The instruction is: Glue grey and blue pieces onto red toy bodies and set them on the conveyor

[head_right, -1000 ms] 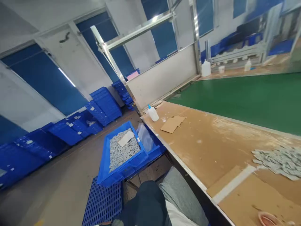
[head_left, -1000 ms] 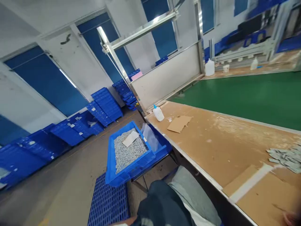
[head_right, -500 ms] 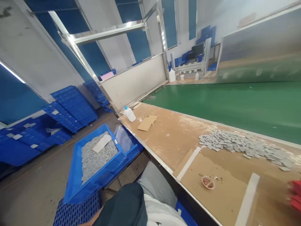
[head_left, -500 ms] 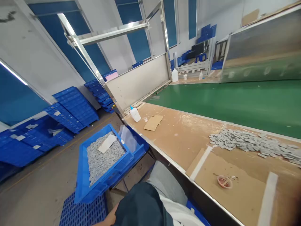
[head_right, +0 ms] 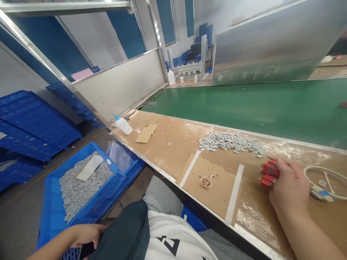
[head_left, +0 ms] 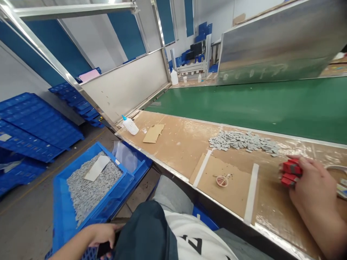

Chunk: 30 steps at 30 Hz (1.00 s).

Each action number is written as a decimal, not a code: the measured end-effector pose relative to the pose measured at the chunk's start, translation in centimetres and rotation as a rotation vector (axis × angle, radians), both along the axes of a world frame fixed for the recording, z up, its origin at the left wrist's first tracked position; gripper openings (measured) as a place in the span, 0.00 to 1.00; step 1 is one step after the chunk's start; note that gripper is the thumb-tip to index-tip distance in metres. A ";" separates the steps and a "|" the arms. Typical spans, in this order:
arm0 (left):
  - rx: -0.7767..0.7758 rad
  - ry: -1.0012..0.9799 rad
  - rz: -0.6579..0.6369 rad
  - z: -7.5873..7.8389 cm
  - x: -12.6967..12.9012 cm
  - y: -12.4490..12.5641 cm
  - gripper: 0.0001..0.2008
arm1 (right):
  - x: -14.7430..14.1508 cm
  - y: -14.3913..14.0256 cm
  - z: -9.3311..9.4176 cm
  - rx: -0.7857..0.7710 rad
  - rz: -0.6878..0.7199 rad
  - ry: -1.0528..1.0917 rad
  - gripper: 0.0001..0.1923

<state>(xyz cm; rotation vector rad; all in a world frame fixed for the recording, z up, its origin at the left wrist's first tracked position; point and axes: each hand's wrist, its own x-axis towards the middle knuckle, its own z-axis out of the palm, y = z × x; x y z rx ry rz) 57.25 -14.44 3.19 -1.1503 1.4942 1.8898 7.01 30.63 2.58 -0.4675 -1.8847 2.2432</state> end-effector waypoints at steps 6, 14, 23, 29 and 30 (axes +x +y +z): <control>-0.073 -0.065 0.233 4.3 -2.3 -2.1 0.29 | 0.2 0.1 0.4 -0.040 0.012 0.051 0.17; 0.111 0.319 0.435 1.7 -8.5 2.4 0.39 | 0.1 0.1 -0.1 -0.035 0.031 0.063 0.17; 0.141 0.452 0.557 1.8 -10.1 2.3 0.35 | 0.0 0.3 -0.4 0.016 0.034 0.058 0.15; 0.107 0.450 0.529 1.6 -10.1 2.1 0.34 | 0.0 0.3 -0.5 -0.002 0.042 0.104 0.09; 0.107 0.457 0.521 1.5 -10.0 2.1 0.35 | 0.1 0.2 -0.4 0.000 0.040 0.097 0.08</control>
